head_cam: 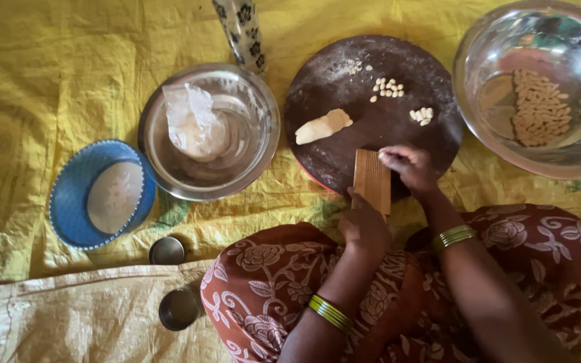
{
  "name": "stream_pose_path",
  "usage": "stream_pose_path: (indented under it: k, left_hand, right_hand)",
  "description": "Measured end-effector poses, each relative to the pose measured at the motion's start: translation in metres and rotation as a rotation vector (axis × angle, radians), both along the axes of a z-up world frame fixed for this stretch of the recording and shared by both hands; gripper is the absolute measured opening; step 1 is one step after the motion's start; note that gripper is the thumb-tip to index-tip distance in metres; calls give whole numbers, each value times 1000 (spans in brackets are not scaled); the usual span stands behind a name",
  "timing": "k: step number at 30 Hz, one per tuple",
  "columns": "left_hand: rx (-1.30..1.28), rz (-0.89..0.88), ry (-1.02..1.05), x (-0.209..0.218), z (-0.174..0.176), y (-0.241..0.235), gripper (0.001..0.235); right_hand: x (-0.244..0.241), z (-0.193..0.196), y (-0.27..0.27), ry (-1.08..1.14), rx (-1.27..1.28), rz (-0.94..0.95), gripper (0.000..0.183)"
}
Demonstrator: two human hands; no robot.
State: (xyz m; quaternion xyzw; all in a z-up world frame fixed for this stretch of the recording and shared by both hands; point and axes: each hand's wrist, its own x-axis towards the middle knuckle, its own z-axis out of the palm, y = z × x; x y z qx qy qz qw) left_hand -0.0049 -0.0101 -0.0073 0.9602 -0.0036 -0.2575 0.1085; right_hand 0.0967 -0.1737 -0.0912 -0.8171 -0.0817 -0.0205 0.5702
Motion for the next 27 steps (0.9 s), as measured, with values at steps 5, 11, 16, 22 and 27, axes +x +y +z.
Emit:
stream_pose_path:
  k: [5, 11, 16, 22, 27]
  left_hand:
    - [-16, 15, 156, 0, 3, 2, 120]
    - [4, -13, 95, -3, 3, 3, 123]
    - [16, -48, 101, -2, 6, 6, 117]
    - [20, -43, 136, -4, 6, 9, 128]
    - [-72, 70, 143, -4, 6, 9, 131]
  right_hand:
    - [-1, 9, 5, -336, -342, 99, 17]
    - [-3, 9, 3, -405, -371, 147, 19]
    - [-5, 5, 9, -386, -372, 57, 17]
    - [13, -4, 7, -94, -429, 44, 48]
    - [30, -7, 8, 185, -572, 26, 57]
